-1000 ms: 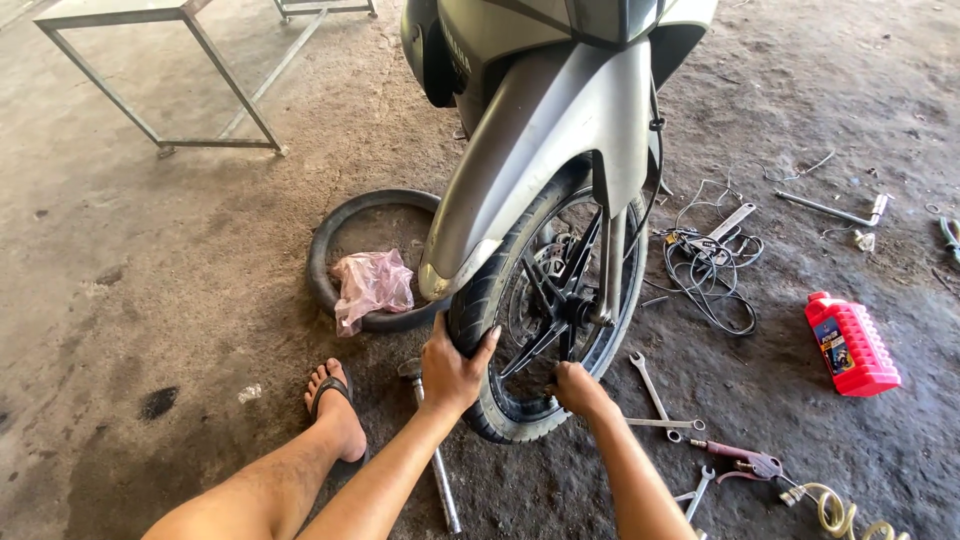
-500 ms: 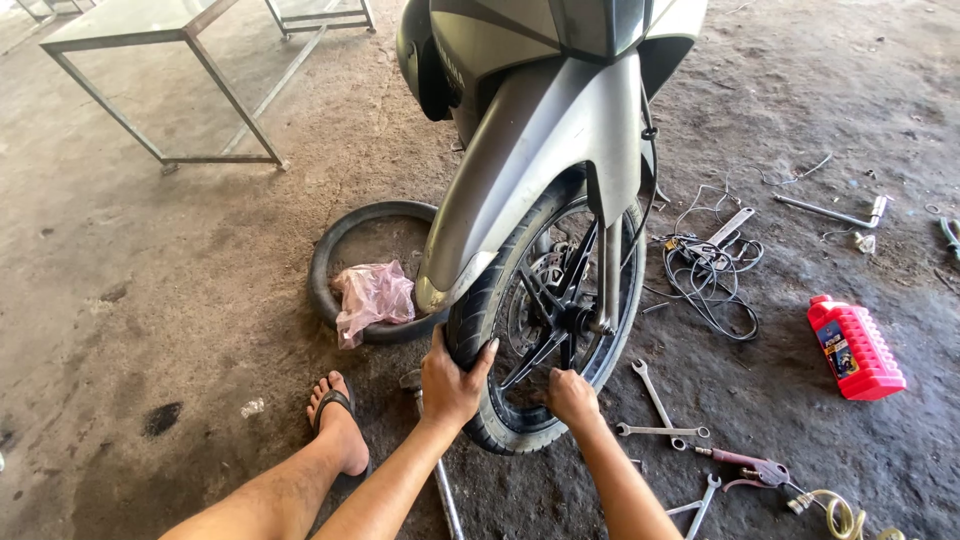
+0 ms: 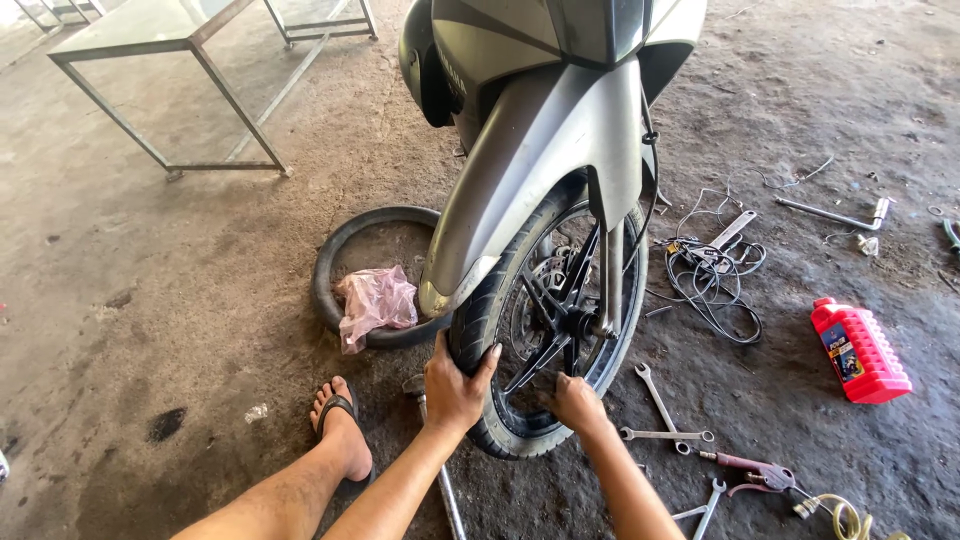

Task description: Replacing or repairing a motorcycle tire and inner tube on the front wheel.

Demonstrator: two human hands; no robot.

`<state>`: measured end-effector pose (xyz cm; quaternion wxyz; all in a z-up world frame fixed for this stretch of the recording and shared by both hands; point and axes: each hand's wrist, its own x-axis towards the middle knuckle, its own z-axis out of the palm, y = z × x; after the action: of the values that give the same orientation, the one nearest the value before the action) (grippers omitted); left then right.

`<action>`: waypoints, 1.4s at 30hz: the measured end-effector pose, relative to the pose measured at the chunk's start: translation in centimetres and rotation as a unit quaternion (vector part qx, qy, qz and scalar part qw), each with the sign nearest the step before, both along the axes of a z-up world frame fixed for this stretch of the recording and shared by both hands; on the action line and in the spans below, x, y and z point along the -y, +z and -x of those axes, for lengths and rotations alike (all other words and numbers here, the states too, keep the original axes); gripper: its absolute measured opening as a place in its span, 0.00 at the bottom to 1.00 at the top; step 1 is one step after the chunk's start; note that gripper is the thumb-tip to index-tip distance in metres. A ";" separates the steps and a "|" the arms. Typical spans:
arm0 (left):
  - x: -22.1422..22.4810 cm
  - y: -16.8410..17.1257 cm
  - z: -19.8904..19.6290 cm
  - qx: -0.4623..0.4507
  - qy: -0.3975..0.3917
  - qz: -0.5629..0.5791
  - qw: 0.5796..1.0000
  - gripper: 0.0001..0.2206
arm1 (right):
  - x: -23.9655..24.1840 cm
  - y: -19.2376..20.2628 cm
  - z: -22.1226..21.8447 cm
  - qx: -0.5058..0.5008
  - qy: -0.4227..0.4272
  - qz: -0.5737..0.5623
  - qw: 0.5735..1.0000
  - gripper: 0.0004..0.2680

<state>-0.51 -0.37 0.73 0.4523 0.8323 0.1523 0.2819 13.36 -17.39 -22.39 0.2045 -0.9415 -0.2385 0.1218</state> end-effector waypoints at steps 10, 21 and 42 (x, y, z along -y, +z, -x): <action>0.1 0.3 0.0 0.044 -0.007 -0.034 0.998 0.28 | -0.7 0.2 -0.8 -0.058 0.014 0.032 0.998 0.11; 0.2 1.3 0.1 -0.005 0.013 -0.003 1.000 0.28 | -1.7 -5.1 -2.1 -0.001 0.067 -0.045 0.997 0.04; -0.4 0.0 -0.4 0.003 -0.014 0.014 1.000 0.30 | -0.6 0.8 -0.2 -0.002 0.010 0.030 0.999 0.16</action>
<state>-0.15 0.01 0.75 0.4683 0.8272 0.1429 0.2758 13.58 -16.80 -21.55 0.1751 -0.9447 -0.2435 0.1325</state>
